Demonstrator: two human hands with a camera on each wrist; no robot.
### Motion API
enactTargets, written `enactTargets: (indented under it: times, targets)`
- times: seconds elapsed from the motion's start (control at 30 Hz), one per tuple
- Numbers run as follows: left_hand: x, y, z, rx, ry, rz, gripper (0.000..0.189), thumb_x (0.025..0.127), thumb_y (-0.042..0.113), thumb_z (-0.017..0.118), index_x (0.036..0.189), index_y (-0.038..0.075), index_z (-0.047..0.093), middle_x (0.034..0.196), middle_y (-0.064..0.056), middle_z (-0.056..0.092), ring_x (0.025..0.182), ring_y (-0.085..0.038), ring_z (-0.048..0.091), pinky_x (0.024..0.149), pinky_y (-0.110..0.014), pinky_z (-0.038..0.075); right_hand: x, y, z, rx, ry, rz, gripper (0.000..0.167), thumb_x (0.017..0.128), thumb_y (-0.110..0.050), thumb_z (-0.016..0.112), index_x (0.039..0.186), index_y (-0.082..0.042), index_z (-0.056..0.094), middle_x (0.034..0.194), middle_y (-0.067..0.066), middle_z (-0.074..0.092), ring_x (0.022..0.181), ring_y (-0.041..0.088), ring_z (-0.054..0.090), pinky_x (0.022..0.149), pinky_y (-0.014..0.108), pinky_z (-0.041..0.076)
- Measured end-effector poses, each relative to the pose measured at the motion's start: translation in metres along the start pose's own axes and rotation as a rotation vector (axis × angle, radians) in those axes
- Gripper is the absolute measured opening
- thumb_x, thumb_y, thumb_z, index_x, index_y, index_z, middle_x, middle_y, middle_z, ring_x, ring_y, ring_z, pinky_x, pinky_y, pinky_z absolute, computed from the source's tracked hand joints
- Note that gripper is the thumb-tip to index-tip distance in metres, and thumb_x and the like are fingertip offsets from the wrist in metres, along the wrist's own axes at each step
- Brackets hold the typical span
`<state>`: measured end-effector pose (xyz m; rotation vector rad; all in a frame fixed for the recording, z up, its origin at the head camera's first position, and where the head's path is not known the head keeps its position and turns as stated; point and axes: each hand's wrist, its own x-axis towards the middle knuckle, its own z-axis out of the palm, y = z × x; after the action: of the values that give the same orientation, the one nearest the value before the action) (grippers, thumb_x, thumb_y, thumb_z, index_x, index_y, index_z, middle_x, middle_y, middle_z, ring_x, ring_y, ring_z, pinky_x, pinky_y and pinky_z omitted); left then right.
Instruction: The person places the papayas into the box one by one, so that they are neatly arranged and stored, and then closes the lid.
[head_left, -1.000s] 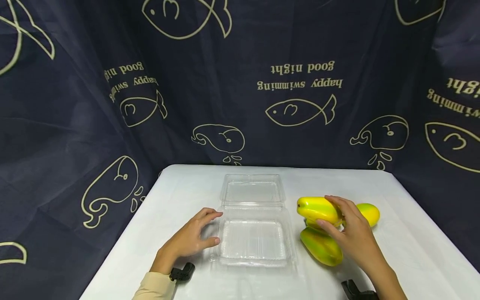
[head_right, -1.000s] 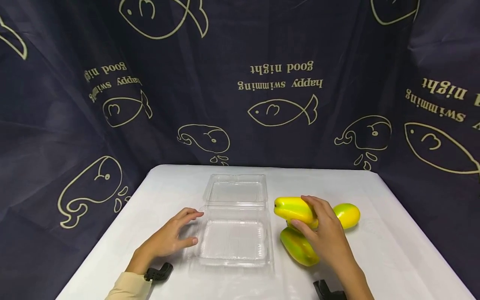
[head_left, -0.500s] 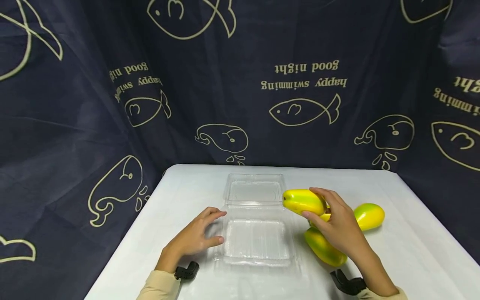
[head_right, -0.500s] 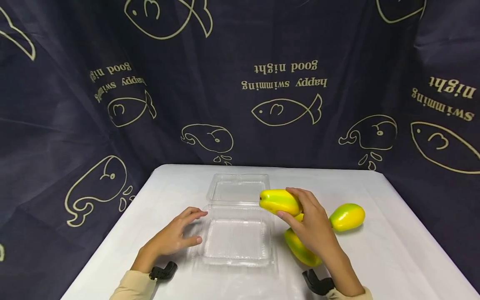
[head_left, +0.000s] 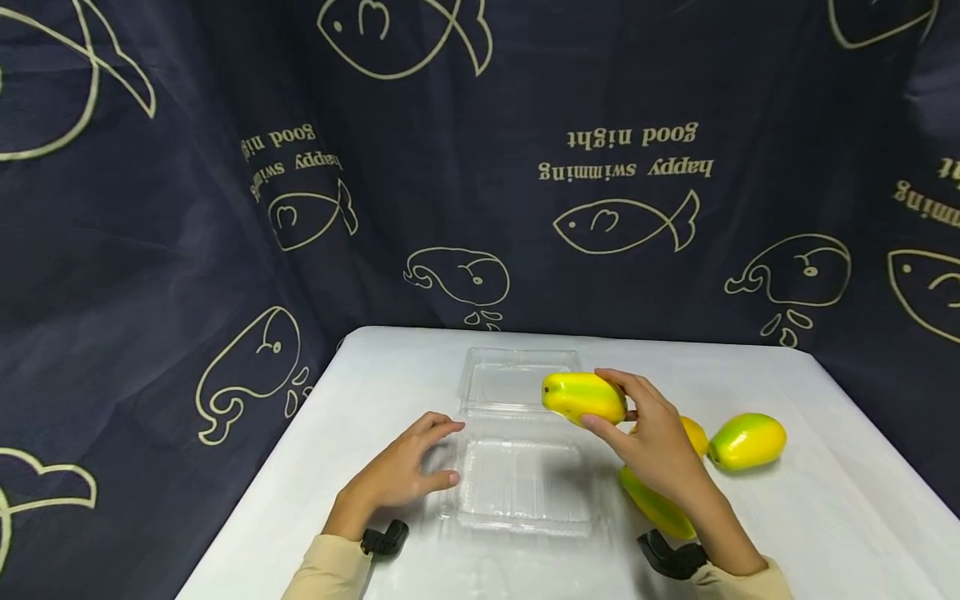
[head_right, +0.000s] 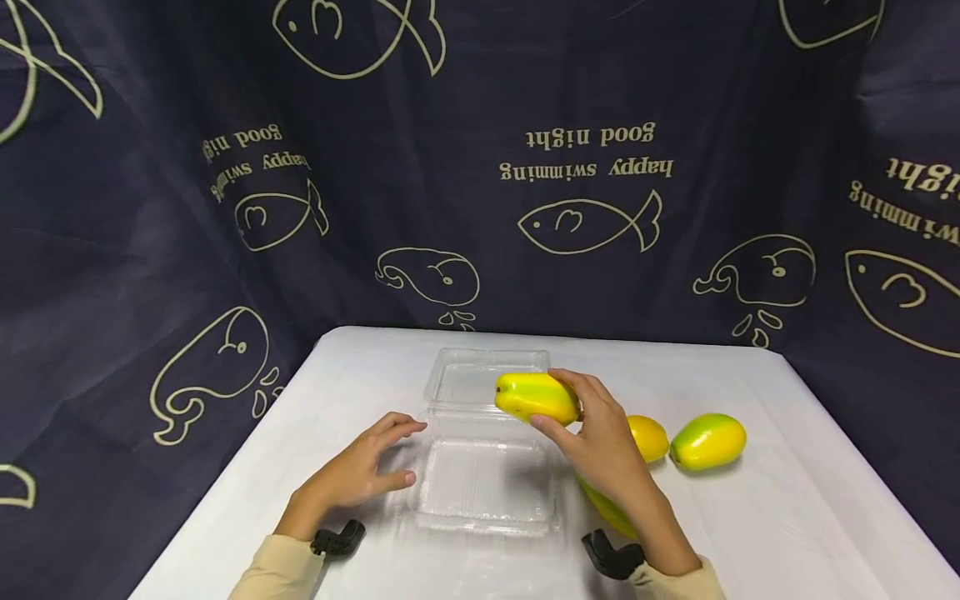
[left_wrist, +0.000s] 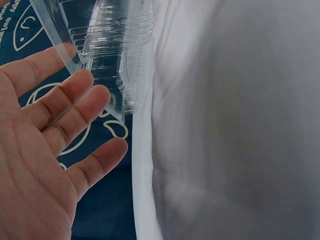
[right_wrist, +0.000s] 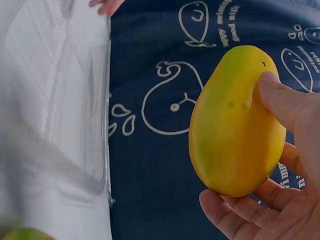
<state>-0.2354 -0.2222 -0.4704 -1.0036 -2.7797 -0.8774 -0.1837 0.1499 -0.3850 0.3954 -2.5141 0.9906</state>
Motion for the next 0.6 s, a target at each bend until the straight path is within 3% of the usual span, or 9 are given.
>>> enactTargets:
  times: [0.27, 0.6]
  targets:
    - [0.001, 0.000, -0.001, 0.017, 0.000, 0.004, 0.072, 0.087, 0.046, 0.075, 0.150, 0.025, 0.047, 0.143, 0.011, 0.045, 0.133, -0.015, 0.049, 0.108, -0.048, 0.046, 0.010, -0.003, 0.014, 0.087, -0.054, 0.022, 0.067, 0.087, -0.044, 0.076, 0.144, -0.018, 0.051, 0.138, 0.003, 0.058, 0.115, 0.019, 0.058, 0.083, 0.030, 0.057]
    - [0.002, 0.000, 0.000, 0.017, -0.004, 0.004, 0.073, 0.087, 0.046, 0.074, 0.150, 0.021, 0.048, 0.142, 0.011, 0.045, 0.132, -0.013, 0.049, 0.108, -0.047, 0.046, 0.019, -0.007, 0.035, 0.270, -0.128, 0.130, 0.064, 0.085, -0.040, 0.080, 0.140, -0.020, 0.055, 0.132, 0.003, 0.061, 0.113, 0.021, 0.059, 0.080, 0.021, 0.057]
